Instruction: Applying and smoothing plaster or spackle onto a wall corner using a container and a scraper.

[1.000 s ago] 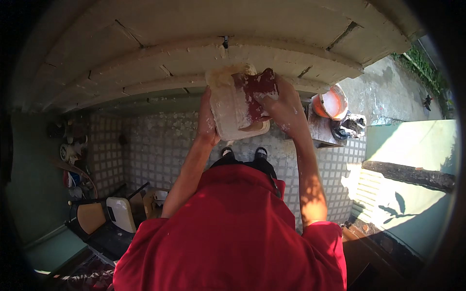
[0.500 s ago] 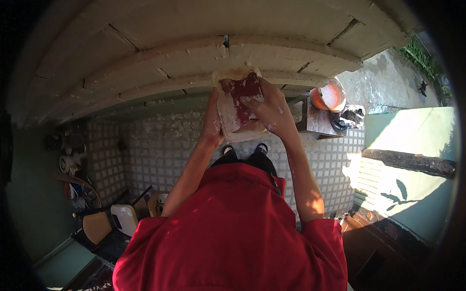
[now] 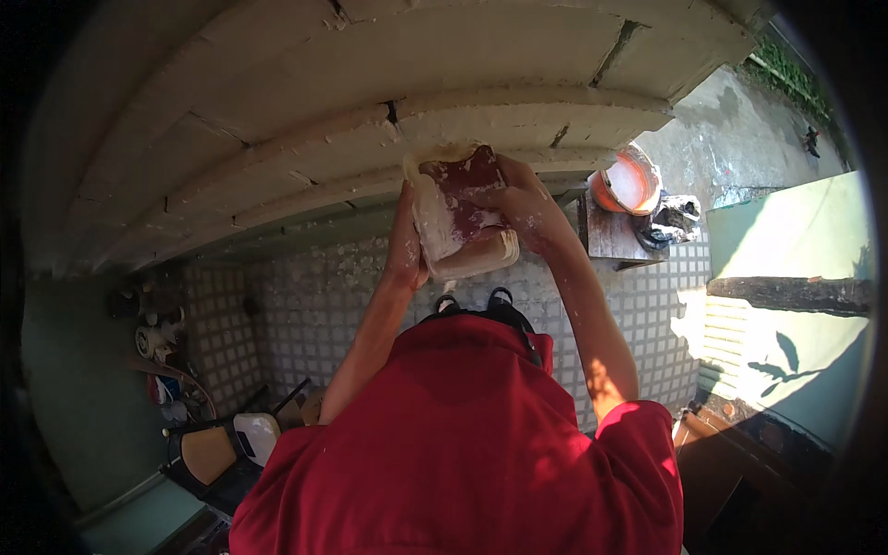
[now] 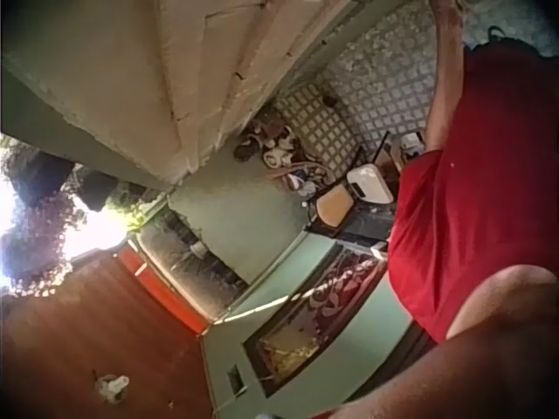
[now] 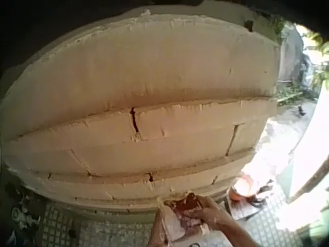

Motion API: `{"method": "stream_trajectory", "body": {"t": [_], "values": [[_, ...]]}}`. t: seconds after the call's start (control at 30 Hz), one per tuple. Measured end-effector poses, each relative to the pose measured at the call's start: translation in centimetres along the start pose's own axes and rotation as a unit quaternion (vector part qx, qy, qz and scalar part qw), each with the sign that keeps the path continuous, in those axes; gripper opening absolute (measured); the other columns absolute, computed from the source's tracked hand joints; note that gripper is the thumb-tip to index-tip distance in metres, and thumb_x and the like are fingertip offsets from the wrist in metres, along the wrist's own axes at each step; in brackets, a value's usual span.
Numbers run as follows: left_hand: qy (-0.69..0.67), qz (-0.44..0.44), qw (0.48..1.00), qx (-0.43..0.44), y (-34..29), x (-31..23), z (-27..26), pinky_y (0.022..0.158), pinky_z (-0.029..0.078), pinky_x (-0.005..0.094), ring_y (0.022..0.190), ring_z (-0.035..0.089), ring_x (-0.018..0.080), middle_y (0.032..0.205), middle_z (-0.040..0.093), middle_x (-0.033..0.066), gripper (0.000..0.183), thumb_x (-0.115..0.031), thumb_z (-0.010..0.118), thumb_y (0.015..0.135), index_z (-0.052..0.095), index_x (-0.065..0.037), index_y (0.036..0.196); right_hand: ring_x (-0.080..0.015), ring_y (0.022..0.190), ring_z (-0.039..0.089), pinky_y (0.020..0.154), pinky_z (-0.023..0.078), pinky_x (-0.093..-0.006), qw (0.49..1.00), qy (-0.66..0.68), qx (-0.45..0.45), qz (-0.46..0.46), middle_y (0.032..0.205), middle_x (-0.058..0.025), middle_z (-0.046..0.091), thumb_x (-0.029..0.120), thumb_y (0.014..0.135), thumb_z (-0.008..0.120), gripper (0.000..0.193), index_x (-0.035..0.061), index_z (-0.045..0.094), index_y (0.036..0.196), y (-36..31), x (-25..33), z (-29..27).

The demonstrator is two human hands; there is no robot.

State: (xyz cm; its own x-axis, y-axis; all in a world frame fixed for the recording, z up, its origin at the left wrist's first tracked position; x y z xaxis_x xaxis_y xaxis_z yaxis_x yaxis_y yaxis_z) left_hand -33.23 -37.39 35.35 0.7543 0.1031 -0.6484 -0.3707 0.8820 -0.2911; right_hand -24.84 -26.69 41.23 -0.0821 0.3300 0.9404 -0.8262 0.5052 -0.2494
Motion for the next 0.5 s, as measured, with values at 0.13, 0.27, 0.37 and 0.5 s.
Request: {"method": "stream_trajectory", "body": {"t": [0.13, 0.27, 0.37, 0.5], "values": [[0.004, 0.003, 0.999, -0.040, 0.6, -0.5, 1.0, 0.102, 0.046, 0.0404, 0.120, 0.053, 0.0254, 0.135, 0.049, 0.0131, 0.072, -0.060, 0.035, 0.096, 0.033, -0.006, 0.143, -0.0186, 0.102, 0.061, 0.088, 0.050, -0.0313, 0.999, 0.045, -0.018, 0.000, 0.115, -0.0124, 0.063, 0.002, 0.082, 0.064, 0.046, -0.0051, 0.051, 0.125, -0.6, 1.7, -2.4], [0.017, -0.011, 1.000, -0.011, 1.4, -1.1, 3.7, 0.103, 0.044, 0.0379, 0.124, 0.051, 0.0238, 0.139, 0.046, 0.0117, 0.077, -0.065, 0.037, 0.093, 0.031, -0.008, 0.145, -0.0174, 0.096, 0.063, 0.080, 0.054, -0.0298, 0.996, 0.071, -0.029, 0.036, 0.111, -0.0111, 0.064, 0.002, 0.083, 0.063, 0.039, -0.0041, 0.055, 0.120, -1.3, 3.2, -5.4], [0.016, 0.011, 1.000, 0.007, 2.4, -1.4, 5.6, 0.104, 0.043, 0.0377, 0.124, 0.051, 0.0238, 0.140, 0.045, 0.0117, 0.077, -0.065, 0.036, 0.094, 0.031, -0.008, 0.145, -0.0155, 0.093, 0.062, 0.080, 0.052, -0.0283, 0.994, 0.038, -0.089, -0.051, 0.108, -0.0105, 0.065, 0.004, 0.083, 0.064, 0.039, -0.0045, 0.054, 0.119, -2.0, 5.2, -6.7], [0.022, 0.013, 1.000, 0.010, 3.8, -1.1, 7.6, 0.103, 0.044, 0.0388, 0.123, 0.052, 0.0237, 0.139, 0.046, 0.0110, 0.072, -0.061, 0.034, 0.096, 0.031, -0.008, 0.145, -0.0131, 0.091, 0.061, 0.081, 0.050, -0.0272, 0.986, -0.083, -0.073, -0.121, 0.105, -0.0097, 0.065, 0.006, 0.084, 0.064, 0.039, -0.0050, 0.054, 0.119, -2.7, 8.2, -7.5]]}}
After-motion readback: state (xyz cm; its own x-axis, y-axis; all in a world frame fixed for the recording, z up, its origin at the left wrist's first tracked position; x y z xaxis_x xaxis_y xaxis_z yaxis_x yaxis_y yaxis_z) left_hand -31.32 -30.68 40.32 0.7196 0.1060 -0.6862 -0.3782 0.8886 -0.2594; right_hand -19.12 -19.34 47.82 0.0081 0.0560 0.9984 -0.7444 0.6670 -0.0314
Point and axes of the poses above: each hand's wrist, its own y-axis towards the middle knuckle, its own z-axis out of the palm, x = y × z, the point moved 6 cm from there along y, towards the middle knuckle
